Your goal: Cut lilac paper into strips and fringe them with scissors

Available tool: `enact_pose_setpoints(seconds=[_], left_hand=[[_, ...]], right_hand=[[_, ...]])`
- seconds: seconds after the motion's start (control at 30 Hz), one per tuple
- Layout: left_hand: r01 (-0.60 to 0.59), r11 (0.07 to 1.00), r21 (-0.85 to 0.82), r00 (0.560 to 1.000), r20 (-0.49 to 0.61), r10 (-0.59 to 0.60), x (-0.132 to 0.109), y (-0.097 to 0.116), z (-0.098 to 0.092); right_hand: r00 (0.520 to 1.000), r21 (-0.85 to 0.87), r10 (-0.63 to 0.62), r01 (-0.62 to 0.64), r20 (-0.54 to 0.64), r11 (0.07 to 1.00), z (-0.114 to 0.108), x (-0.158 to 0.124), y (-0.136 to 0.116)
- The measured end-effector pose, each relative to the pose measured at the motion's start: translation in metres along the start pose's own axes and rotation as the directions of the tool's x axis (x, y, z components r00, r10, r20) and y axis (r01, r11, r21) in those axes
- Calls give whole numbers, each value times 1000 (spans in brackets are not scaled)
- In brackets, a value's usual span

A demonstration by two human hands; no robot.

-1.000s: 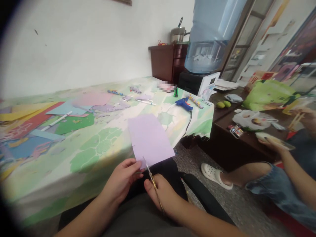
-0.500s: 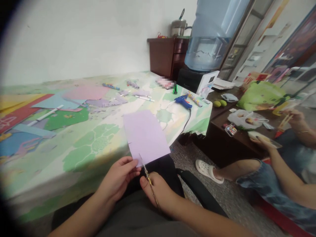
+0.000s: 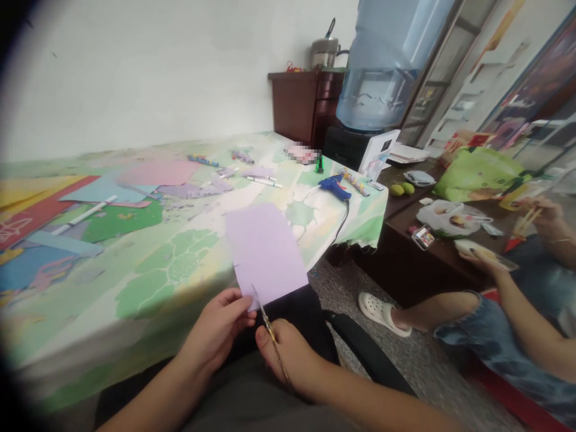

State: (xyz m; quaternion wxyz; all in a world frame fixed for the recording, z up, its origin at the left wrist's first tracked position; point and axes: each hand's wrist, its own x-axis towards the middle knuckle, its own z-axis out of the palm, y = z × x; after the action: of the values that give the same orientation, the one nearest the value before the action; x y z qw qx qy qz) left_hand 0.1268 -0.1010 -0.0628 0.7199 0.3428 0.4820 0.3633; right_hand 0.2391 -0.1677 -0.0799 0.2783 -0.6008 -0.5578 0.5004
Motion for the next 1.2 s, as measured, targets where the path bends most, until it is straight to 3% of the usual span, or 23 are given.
enact_pose_setpoints(seconds=[0.67,1.2], left_hand=[[-32,999,36,999,1,32,-1,1,-5],[-37,999,15,999,3,37,-2,-2,-8]], right_hand=[[991,20,-88,87,105,996,-1,2,3],[992,-19,-103,105,76,994,2,1,1]])
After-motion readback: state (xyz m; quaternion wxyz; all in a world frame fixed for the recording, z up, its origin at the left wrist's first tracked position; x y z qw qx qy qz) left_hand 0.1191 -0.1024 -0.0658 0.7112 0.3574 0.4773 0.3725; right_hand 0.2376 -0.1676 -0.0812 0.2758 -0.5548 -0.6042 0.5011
